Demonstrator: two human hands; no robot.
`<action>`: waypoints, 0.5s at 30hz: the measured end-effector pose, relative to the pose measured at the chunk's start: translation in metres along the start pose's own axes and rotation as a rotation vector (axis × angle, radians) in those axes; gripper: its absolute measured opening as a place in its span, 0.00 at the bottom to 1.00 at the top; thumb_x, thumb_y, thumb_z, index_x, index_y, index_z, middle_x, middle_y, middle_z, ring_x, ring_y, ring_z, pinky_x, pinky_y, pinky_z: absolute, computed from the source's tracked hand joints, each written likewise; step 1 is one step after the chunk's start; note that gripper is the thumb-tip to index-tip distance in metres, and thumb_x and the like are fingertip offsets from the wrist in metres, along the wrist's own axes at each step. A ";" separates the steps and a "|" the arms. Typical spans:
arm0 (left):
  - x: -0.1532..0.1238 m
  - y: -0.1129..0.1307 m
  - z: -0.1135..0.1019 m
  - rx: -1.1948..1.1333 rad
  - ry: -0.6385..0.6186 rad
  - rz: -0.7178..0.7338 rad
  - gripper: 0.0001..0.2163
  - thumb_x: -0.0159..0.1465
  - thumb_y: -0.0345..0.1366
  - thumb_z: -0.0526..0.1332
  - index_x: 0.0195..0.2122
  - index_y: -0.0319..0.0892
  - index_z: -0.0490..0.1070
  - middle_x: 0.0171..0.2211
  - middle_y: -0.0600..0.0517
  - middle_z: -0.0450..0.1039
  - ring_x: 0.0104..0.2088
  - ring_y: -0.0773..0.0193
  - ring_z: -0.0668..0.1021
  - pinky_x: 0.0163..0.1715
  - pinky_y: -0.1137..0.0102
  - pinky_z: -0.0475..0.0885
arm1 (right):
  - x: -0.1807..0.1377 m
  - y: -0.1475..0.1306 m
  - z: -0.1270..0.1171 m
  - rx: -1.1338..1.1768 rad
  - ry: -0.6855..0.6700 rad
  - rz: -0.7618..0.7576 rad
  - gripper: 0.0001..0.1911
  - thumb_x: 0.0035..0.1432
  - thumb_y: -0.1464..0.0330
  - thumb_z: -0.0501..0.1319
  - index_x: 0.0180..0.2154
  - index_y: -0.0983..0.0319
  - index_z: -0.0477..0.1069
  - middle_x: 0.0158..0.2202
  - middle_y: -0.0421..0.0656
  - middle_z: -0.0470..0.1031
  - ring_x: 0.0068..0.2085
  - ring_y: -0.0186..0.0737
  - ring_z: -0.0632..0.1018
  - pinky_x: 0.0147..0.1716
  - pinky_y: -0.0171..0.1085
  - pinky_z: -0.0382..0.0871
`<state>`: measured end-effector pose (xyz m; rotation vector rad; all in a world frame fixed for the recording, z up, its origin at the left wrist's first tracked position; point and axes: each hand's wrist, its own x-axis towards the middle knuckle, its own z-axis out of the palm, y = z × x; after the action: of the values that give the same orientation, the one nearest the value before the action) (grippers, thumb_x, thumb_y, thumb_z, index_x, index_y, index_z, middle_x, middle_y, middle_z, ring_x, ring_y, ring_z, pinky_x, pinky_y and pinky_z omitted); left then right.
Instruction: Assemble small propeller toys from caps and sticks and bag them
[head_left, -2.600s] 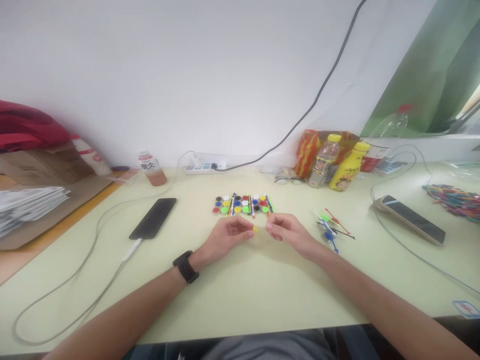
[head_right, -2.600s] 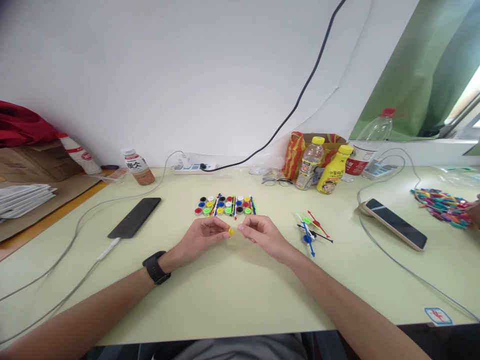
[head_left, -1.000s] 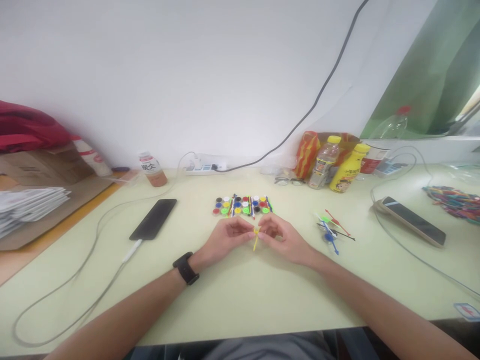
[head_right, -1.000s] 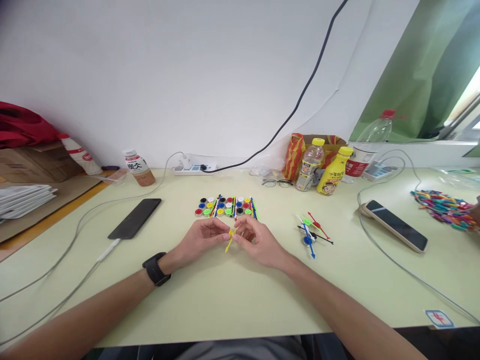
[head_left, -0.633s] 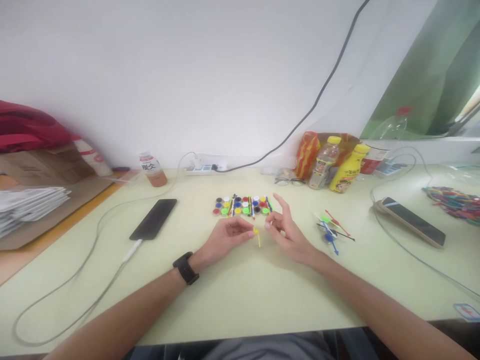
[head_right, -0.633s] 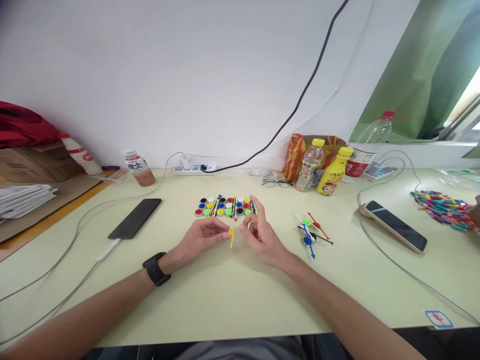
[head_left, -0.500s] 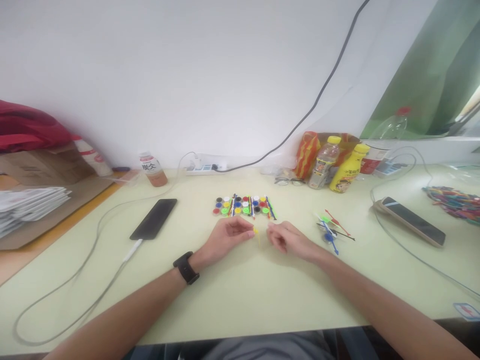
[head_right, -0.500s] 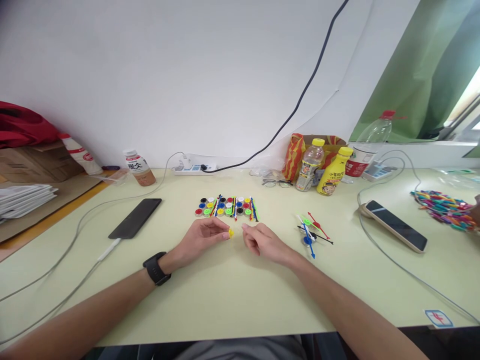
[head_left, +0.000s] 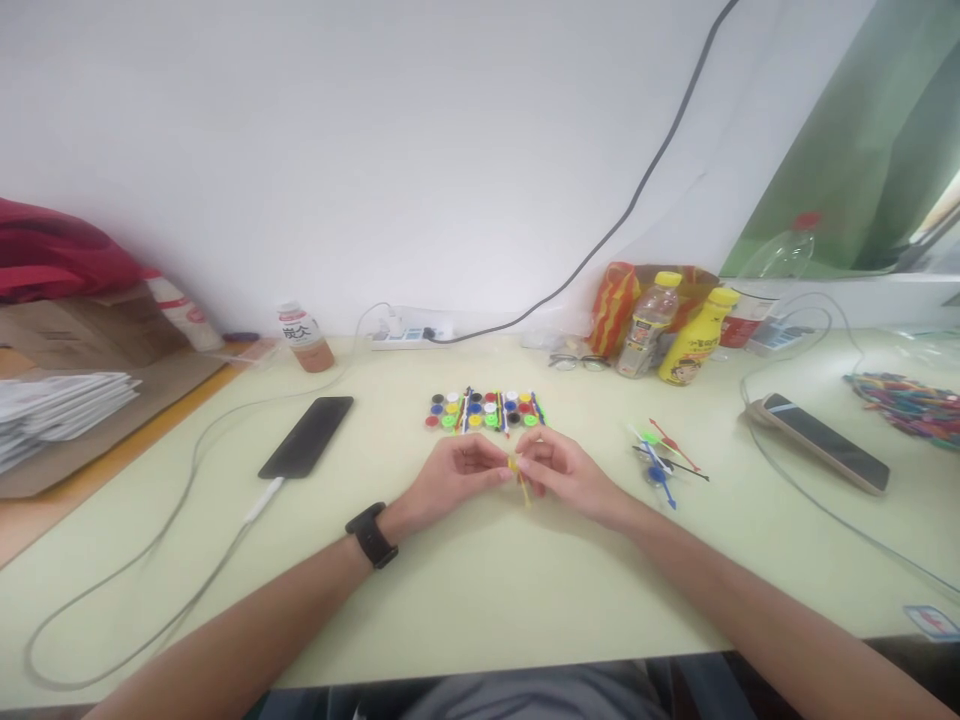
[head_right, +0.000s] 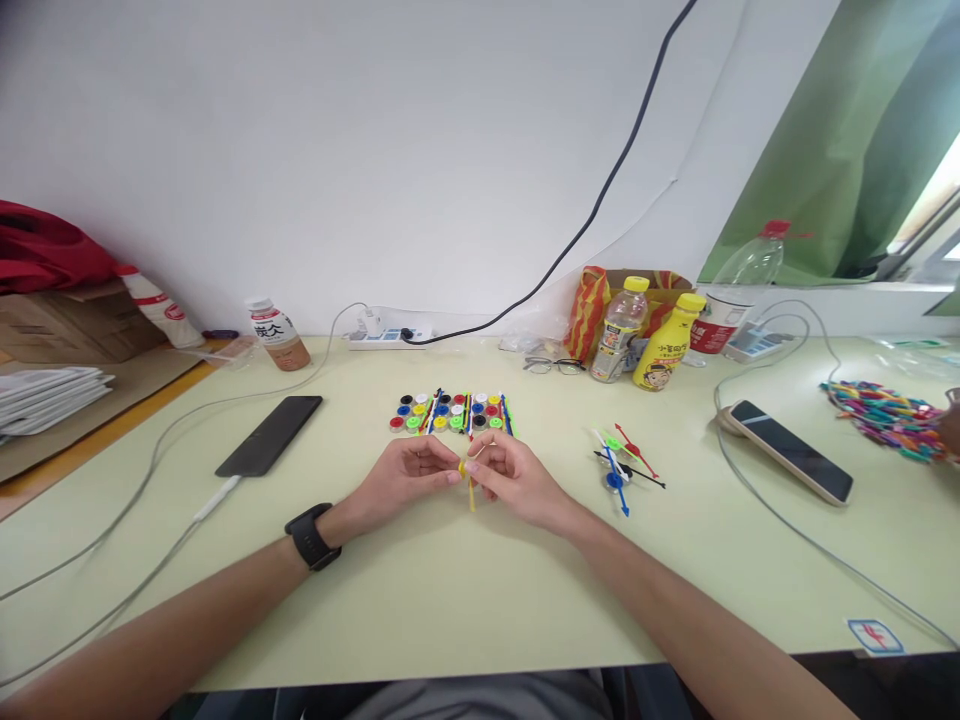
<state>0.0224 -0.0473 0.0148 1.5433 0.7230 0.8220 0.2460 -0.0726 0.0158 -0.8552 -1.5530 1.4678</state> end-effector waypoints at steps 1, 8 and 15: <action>0.000 0.000 0.000 0.006 0.000 -0.003 0.11 0.62 0.40 0.73 0.41 0.39 0.78 0.41 0.45 0.83 0.42 0.57 0.84 0.47 0.64 0.78 | 0.000 0.000 0.000 -0.020 -0.010 -0.008 0.17 0.64 0.53 0.66 0.42 0.59 0.67 0.33 0.40 0.73 0.32 0.35 0.73 0.31 0.35 0.67; -0.001 0.001 0.001 0.069 -0.039 -0.008 0.13 0.60 0.40 0.74 0.40 0.38 0.78 0.40 0.45 0.82 0.41 0.57 0.83 0.47 0.63 0.78 | -0.001 -0.001 0.002 -0.148 -0.025 0.003 0.15 0.64 0.56 0.64 0.38 0.61 0.69 0.34 0.41 0.73 0.33 0.36 0.73 0.34 0.37 0.68; 0.000 0.002 0.002 0.182 0.025 0.024 0.15 0.64 0.44 0.70 0.47 0.41 0.76 0.46 0.45 0.79 0.43 0.59 0.81 0.50 0.61 0.76 | -0.011 -0.008 -0.019 -0.791 0.042 0.026 0.08 0.58 0.72 0.59 0.40 0.57 0.65 0.25 0.34 0.67 0.27 0.36 0.67 0.28 0.36 0.56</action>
<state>0.0239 -0.0491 0.0162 1.7092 0.8170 0.8128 0.2685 -0.0742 0.0224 -1.3329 -2.1227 0.8116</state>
